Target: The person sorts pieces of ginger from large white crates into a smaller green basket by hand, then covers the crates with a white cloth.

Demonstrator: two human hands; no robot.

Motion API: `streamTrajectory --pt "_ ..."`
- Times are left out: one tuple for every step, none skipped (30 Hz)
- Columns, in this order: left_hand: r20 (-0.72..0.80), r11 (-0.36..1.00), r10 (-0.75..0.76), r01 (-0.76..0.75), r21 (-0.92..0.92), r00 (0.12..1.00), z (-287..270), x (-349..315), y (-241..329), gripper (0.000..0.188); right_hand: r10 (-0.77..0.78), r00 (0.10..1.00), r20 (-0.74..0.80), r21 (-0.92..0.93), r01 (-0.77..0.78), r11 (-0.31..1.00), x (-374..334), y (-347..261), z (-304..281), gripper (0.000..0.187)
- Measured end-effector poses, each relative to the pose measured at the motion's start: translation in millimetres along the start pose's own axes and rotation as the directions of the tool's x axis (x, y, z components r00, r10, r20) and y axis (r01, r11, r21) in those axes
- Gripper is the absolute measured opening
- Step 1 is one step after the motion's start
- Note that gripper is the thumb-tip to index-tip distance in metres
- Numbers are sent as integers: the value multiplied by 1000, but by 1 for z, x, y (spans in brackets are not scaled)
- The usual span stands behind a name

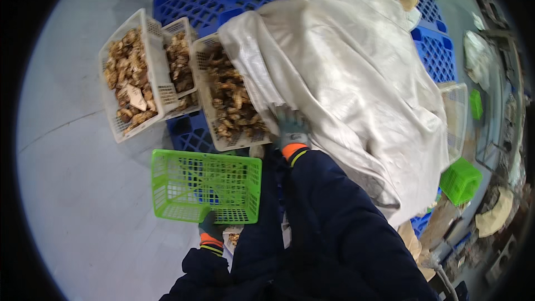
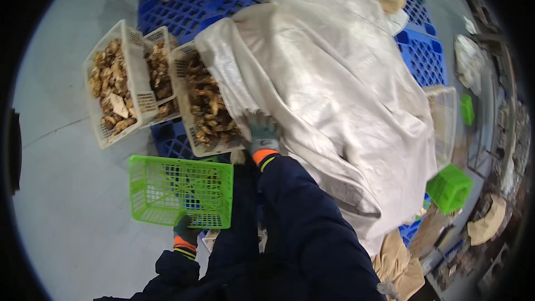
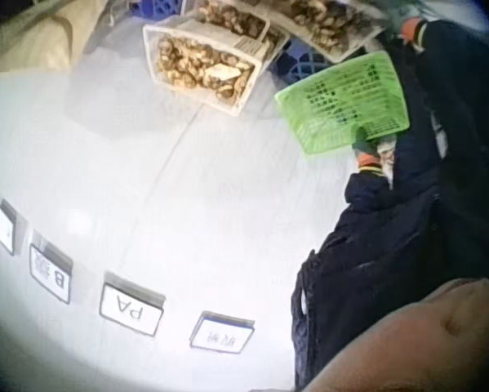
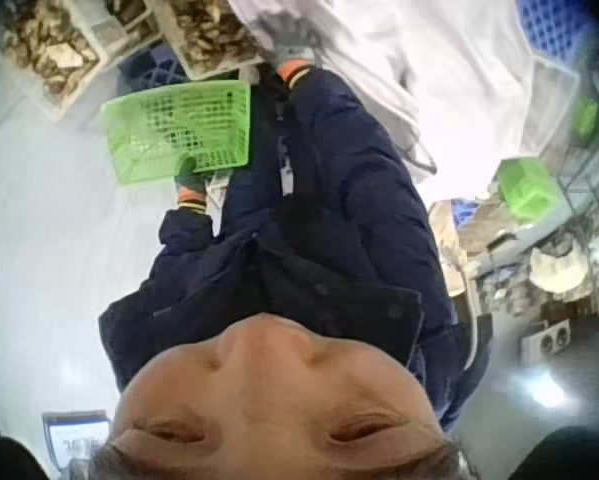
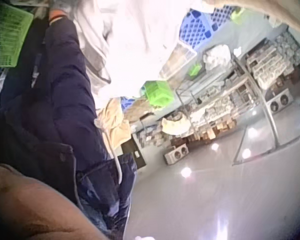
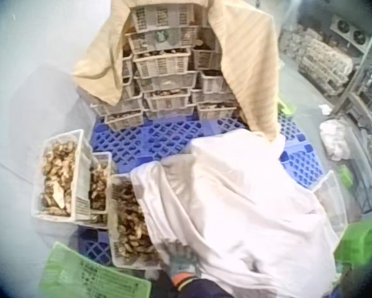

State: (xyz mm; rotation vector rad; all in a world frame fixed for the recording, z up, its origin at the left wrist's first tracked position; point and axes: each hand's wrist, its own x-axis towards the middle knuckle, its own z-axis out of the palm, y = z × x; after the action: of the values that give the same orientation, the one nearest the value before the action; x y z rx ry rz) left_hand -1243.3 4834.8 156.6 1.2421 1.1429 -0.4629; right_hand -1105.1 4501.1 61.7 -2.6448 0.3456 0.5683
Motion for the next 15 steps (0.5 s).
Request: streamTrajectory --pt "-18 1000 -13 14 11 1000 -10 5 -4 25 56 995 77 -27 -54 998 6 -3 -1 85" --pt "-20 1000 -24 24 11 1000 -8 11 -9 24 134 982 133 -22 -133 991 18 7 5 83" --pt "-9 998 -61 61 31 998 -1 12 -10 23 222 950 220 -42 -218 975 30 23 18 89" --pt "12 996 -65 64 69 998 8 16 -12 24 186 972 141 4 -188 982 35 41 33 81" --pt "-13 998 -62 62 23 998 11 21 -11 24 158 986 46 39 -160 986 39 48 45 69" --pt "-45 998 -55 54 -21 997 8 29 -3 25 181 981 70 59 -186 981 48 39 45 57" --pt "131 997 -6 16 -76 991 -6 39 3 27 143 990 -5 175 -140 975 47 40 50 46" --pt "169 984 47 -75 160 984 -19 45 7 28 41 984 -174 208 -4 978 36 34 47 35" --pt "240 927 109 -186 327 965 -12 42 16 30 54 976 -209 326 18 945 26 43 45 32" --pt "293 891 127 -239 387 948 8 41 25 32 74 965 -253 425 42 904 18 56 37 30" --pt "309 836 165 -299 460 937 14 34 44 33 209 976 -59 700 -109 705 7 42 19 24" --pt "159 969 12 -51 242 987 23 32 54 37 280 946 163 859 -276 431 -7 35 -6 21" --pt "58 983 -180 182 -27 982 27 31 60 41 303 931 203 916 -290 277 -16 46 -10 18" --pt "60 982 -183 186 -40 981 26 33 63 41 328 913 244 948 -296 118 -22 61 -22 15" --pt "116 974 -199 210 -89 973 19 39 61 44 198 975 -99 887 -4 461 -24 57 -39 16"
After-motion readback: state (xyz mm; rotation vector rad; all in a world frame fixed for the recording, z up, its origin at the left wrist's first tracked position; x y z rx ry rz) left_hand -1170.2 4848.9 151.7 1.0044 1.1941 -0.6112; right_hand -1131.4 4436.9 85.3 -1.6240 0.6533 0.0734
